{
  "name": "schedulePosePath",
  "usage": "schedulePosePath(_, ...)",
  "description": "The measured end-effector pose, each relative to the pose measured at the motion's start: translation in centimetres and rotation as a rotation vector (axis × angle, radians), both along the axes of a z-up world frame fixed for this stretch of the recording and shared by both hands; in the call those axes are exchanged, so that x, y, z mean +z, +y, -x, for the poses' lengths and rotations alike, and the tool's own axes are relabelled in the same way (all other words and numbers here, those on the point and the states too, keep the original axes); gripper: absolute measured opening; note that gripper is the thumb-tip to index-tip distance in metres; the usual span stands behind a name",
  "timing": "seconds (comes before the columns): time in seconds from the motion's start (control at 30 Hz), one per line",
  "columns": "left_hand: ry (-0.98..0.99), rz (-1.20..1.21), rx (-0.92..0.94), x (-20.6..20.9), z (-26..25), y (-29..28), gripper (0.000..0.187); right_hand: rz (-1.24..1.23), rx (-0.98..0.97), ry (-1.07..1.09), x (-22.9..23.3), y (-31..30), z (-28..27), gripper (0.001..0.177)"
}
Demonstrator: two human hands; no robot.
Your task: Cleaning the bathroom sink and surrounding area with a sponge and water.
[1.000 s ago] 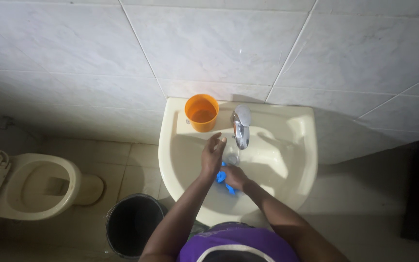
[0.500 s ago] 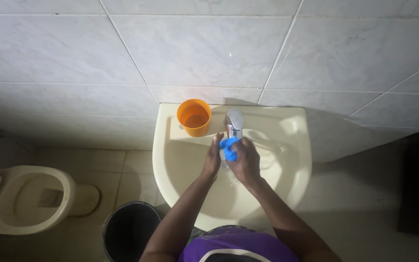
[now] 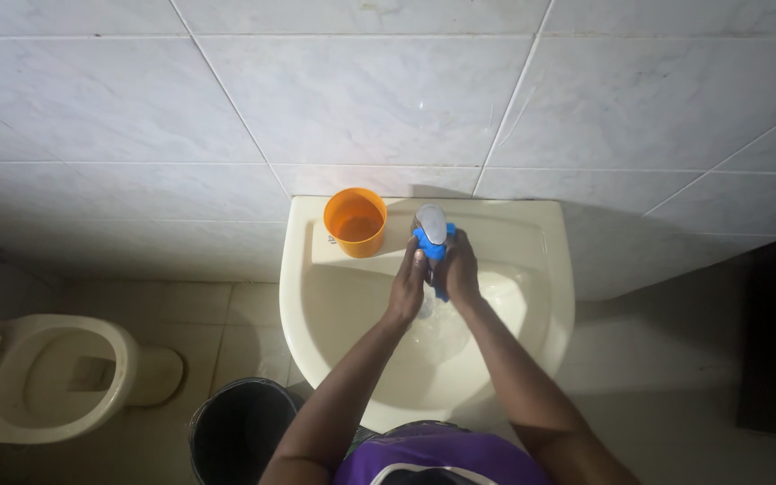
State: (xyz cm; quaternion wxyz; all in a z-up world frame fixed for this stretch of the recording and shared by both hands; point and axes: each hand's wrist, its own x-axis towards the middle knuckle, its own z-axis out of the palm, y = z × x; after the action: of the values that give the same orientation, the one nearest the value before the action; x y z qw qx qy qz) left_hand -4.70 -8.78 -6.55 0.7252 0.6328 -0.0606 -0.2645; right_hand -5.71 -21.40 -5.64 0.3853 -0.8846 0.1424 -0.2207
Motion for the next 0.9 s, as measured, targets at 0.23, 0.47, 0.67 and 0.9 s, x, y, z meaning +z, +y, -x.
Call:
schedulePosePath(0.23, -0.407, -0.180, 0.077, -0.9, -0.6, -0.4, 0.075, -0.327, 0.048, 0.193, 5.1, 2.8, 3.7, 0.031)
schedulePosePath(0.47, -0.294, -0.072, 0.052, 1.4, -0.2, 0.3, 0.074, -0.084, 0.099, 0.019, 4.4, 3.6, 4.7, 0.035)
schedulePosePath(0.67, -0.139, -0.181, 0.030, 4.4, 1.1, 0.1, 0.076, -0.256, 0.039, 0.141, 0.0, -0.8, -0.2, 0.044)
schedulePosePath(0.9, -0.357, -0.125, 0.059, 1.1, 0.1, 0.0, 0.072, -0.047, 0.042, 0.186, 3.3, 3.3, 4.2, 0.045)
